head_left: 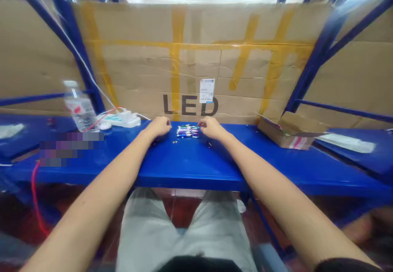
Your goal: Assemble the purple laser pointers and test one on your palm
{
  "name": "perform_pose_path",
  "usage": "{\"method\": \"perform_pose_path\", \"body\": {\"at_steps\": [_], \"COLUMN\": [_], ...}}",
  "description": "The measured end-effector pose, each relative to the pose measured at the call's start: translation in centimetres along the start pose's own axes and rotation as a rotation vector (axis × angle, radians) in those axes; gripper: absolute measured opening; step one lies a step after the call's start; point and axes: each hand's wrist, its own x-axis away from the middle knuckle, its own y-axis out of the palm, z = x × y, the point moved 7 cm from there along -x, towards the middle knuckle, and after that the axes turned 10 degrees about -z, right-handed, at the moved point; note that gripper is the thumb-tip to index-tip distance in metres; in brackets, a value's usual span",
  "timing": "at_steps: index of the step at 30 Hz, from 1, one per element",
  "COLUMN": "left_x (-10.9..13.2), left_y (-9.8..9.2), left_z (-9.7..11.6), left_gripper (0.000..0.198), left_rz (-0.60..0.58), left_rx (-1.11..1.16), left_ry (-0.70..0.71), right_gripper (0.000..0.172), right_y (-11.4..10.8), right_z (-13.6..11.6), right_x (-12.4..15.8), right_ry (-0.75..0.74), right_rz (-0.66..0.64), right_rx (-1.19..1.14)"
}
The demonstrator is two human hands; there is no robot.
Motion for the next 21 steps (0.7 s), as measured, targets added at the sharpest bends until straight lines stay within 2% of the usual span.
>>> {"method": "perform_pose_path", "body": {"at_steps": [3,4,7,11,16,18,20,21], "left_x": [1.2,1.7,2.8,3.5,3.7,3.6,3.2,3.0], "left_y": [0.2,0.5,1.0,1.3,2.2,2.0,1.2,0.6], "left_z": [-3.4,-4.4,-6.1,-6.3,-5.1,-4.0,-2.2,-1.3], "left_gripper": [0.035,0.040,0.059,0.070,0.048,0.038,0.031,0.029], "left_rz": [-0.174,-0.266,-0.422,-0.515,-0.676,-0.664,-0.551,-0.459], "left_rx": [-0.009,0.002,0.124,0.290,0.309,0.326,0.400,0.466], "left_ry": [-0.131,-0.185,-0.253,-0.239,-0.121,-0.034,0.095,0.158], "right_gripper": [0.031,0.029,0.024,0.022,0.021,0.020,0.018,0.016], "right_y": [-0.9,-1.0,-1.1,-0.9,-0.7,-0.6,-0.4,-0.2], "right_z": [1.8,2.2,2.5,1.7,1.3,1.1,0.5,0.1], "right_x": [0.6,0.7,0.9,0.8,0.9,0.9,0.9,0.9], "right_ry": [0.067,0.088,0.132,0.139,0.135,0.115,0.070,0.039], "right_rz": [0.034,0.037,0.028,0.017,0.010,0.005,-0.006,-0.017], "right_rx": [-0.031,-0.044,-0.078,-0.106,-0.162,-0.188,-0.242,-0.284]}}
